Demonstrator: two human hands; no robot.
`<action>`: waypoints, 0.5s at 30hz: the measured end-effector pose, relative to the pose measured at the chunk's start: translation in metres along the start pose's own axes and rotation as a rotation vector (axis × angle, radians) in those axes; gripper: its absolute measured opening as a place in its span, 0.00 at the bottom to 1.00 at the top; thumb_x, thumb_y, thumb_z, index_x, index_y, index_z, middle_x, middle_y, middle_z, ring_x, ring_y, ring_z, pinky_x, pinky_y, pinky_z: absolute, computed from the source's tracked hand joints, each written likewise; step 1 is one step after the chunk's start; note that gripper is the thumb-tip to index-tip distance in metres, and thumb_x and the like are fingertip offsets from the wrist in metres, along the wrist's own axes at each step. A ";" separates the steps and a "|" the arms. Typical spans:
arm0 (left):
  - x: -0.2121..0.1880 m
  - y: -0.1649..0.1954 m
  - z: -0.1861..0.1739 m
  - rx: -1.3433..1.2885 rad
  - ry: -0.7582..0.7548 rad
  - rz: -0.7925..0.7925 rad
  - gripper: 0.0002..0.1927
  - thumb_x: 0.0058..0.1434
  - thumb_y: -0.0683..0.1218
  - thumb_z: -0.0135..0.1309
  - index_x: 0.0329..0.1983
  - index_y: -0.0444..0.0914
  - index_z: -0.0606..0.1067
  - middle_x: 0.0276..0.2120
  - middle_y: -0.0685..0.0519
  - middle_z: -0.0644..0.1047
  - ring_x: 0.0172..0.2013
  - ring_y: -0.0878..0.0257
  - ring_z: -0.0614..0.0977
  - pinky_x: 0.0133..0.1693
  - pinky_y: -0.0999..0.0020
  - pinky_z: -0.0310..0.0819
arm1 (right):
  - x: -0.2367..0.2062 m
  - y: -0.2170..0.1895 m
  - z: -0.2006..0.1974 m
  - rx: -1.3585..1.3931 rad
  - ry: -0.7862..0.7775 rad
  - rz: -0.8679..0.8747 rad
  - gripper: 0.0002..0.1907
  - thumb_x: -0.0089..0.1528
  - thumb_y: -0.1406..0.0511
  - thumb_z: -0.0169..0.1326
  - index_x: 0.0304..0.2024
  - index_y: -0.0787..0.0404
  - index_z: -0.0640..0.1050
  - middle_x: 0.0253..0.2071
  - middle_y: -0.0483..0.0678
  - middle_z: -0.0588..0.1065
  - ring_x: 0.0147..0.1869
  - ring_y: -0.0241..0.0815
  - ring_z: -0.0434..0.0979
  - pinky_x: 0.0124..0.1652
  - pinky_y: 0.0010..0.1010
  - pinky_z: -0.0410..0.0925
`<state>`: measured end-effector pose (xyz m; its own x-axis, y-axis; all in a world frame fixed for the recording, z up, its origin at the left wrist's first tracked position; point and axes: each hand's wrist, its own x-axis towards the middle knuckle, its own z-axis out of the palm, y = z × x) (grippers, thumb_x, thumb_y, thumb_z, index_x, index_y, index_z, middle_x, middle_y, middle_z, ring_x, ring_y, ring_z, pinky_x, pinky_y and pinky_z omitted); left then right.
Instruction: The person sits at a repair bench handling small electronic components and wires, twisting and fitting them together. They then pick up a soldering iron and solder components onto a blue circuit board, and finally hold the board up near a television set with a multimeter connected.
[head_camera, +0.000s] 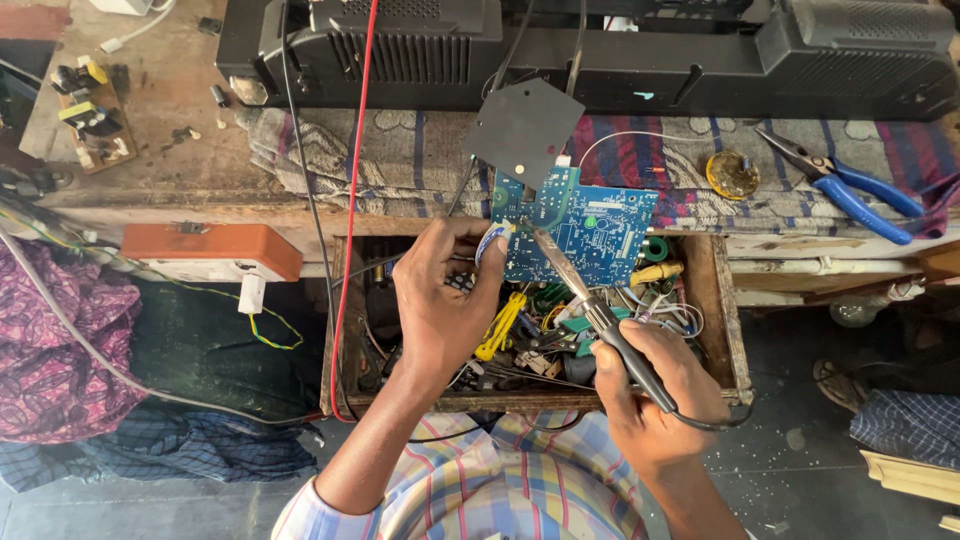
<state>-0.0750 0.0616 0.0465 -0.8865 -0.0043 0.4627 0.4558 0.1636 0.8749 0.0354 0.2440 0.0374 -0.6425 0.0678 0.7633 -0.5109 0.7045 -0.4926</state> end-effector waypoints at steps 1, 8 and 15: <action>0.000 0.000 0.000 0.001 0.002 0.003 0.09 0.65 0.38 0.61 0.45 0.32 0.76 0.36 0.49 0.82 0.34 0.66 0.85 0.36 0.72 0.80 | 0.000 0.001 0.000 0.006 -0.007 -0.012 0.15 0.67 0.71 0.59 0.52 0.74 0.72 0.41 0.60 0.79 0.45 0.48 0.85 0.43 0.33 0.78; 0.000 -0.001 0.000 0.019 0.000 0.006 0.09 0.65 0.38 0.61 0.46 0.32 0.76 0.36 0.49 0.82 0.33 0.66 0.85 0.35 0.72 0.80 | 0.001 0.003 0.001 -0.013 -0.008 -0.034 0.14 0.66 0.71 0.59 0.51 0.73 0.73 0.40 0.61 0.79 0.44 0.49 0.85 0.46 0.36 0.78; 0.001 -0.001 0.001 0.006 0.007 -0.001 0.08 0.65 0.39 0.61 0.45 0.32 0.76 0.35 0.49 0.82 0.33 0.66 0.85 0.36 0.72 0.81 | 0.003 -0.001 0.000 -0.005 -0.028 -0.027 0.14 0.65 0.72 0.58 0.51 0.74 0.73 0.39 0.59 0.79 0.43 0.49 0.83 0.44 0.36 0.77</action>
<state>-0.0759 0.0623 0.0460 -0.8865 -0.0115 0.4626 0.4542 0.1693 0.8746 0.0339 0.2434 0.0399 -0.6444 0.0295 0.7642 -0.5252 0.7092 -0.4703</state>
